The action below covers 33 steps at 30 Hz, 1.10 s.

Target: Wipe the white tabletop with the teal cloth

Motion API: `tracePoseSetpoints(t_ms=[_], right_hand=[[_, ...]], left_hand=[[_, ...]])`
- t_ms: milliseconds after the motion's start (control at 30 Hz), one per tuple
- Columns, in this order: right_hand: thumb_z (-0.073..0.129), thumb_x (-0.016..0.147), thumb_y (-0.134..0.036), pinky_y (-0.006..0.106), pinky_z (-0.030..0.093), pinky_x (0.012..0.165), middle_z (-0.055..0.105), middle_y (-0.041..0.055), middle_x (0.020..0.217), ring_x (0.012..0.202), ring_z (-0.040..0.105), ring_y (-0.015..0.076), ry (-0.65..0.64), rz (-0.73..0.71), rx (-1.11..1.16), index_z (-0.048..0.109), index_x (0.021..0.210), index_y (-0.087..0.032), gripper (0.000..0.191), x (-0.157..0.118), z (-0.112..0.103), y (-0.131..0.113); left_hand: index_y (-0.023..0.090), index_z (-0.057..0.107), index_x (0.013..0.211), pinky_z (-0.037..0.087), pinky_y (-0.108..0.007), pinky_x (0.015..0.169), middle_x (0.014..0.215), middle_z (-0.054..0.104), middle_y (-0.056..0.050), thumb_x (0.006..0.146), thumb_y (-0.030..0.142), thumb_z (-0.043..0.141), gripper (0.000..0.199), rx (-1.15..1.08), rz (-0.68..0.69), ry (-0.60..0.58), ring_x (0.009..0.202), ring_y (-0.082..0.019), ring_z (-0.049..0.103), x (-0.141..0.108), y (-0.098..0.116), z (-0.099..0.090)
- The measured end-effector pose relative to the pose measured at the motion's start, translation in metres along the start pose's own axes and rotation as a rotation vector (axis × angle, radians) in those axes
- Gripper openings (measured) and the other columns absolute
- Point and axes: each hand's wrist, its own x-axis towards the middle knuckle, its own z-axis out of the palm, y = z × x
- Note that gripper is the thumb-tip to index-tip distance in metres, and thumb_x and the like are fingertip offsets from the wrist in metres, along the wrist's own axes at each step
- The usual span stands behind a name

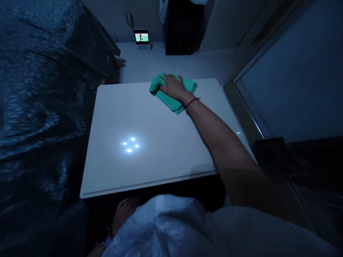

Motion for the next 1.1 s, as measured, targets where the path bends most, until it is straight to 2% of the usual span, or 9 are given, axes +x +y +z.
tracePoseSetpoints(t_ms=[133,267,367,533,633,733,800,900,1100], right_hand=[[0.04,0.114,-0.053,0.084,0.004,0.138,0.023,0.019,0.192,0.178,0.015,0.0484,0.0,0.025,-0.024,0.031,0.183,-0.014,0.08,-0.01,-0.001,-0.007],[0.045,0.114,-0.057,0.082,0.007,0.138,0.015,0.019,0.194,0.179,0.01,0.0487,-0.028,-0.071,-0.063,0.028,0.184,-0.017,0.082,-0.048,0.006,-0.012],[0.051,0.112,-0.059,0.083,0.008,0.137,0.018,0.0204,0.193,0.178,0.015,0.0496,-0.025,-0.223,-0.048,0.032,0.183,-0.019,0.083,-0.094,0.014,-0.016],[0.064,0.108,-0.058,0.084,0.012,0.136,0.021,0.0225,0.192,0.176,0.021,0.0494,-0.06,-0.452,-0.001,0.041,0.18,-0.021,0.085,-0.196,0.022,-0.035],[0.07,0.104,-0.059,0.081,0.014,0.138,0.02,0.0222,0.192,0.177,0.021,0.0487,-0.14,-0.527,0.023,0.043,0.18,-0.021,0.089,-0.25,0.021,-0.046],[0.076,0.1,-0.053,0.079,0.017,0.138,0.02,0.0201,0.193,0.177,0.021,0.048,-0.21,-0.539,0.032,0.044,0.18,-0.024,0.091,-0.283,0.018,-0.05],[0.077,0.099,-0.049,0.079,0.019,0.138,0.021,0.0186,0.193,0.177,0.023,0.0473,-0.234,-0.54,0.029,0.045,0.179,-0.026,0.09,-0.289,0.016,-0.047],[0.071,0.102,-0.048,0.08,0.02,0.137,0.024,0.0159,0.193,0.176,0.025,0.0459,-0.215,-0.557,0.034,0.046,0.179,-0.028,0.083,-0.276,0.016,-0.036],[0.057,0.108,-0.047,0.081,0.015,0.137,0.022,0.0136,0.194,0.176,0.024,0.046,-0.087,-0.404,0.002,0.043,0.18,-0.027,0.076,-0.18,0.012,0.001]], left_hand=[[0.037,0.091,0.115,0.057,-0.03,0.1,0.114,0.09,0.005,0.122,0.026,0.027,0.066,0.001,-0.008,0.008,0.101,-0.016,0.084,0.0,0.002,0.001],[0.034,0.091,0.112,0.057,-0.031,0.101,0.11,0.09,0.002,0.122,0.026,0.026,0.067,0.025,0.022,0.029,0.1,-0.016,0.084,0.005,0.003,-0.004],[0.034,0.091,0.111,0.057,-0.031,0.101,0.111,0.09,0.002,0.122,0.025,0.027,0.066,0.029,0.047,0.042,0.101,-0.016,0.084,0.009,0.004,-0.007],[0.033,0.09,0.108,0.056,-0.032,0.101,0.109,0.09,0.002,0.123,0.024,0.022,0.07,0.061,0.055,0.058,0.099,-0.016,0.084,0.017,0.006,-0.015],[0.031,0.089,0.104,0.056,-0.033,0.1,0.106,0.09,0.001,0.125,0.025,0.017,0.076,0.079,0.085,0.066,0.098,-0.016,0.084,0.024,0.005,-0.021],[0.031,0.089,0.103,0.056,-0.031,0.099,0.104,0.09,0.002,0.125,0.025,0.016,0.076,0.09,0.121,0.078,0.095,-0.014,0.084,0.028,0.004,-0.025],[0.03,0.089,0.102,0.056,-0.032,0.098,0.103,0.09,0.001,0.125,0.025,0.018,0.075,0.093,0.126,0.081,0.094,-0.014,0.084,0.028,0.004,-0.026],[0.029,0.09,0.103,0.056,-0.032,0.1,0.105,0.09,0.0,0.125,0.025,0.018,0.075,0.087,0.098,0.056,0.097,-0.015,0.084,0.024,0.006,-0.024],[0.033,0.089,0.101,0.056,-0.032,0.101,0.109,0.09,0.002,0.124,0.027,0.021,0.072,0.042,0.021,0.045,0.1,-0.016,0.084,0.009,0.005,-0.01]])
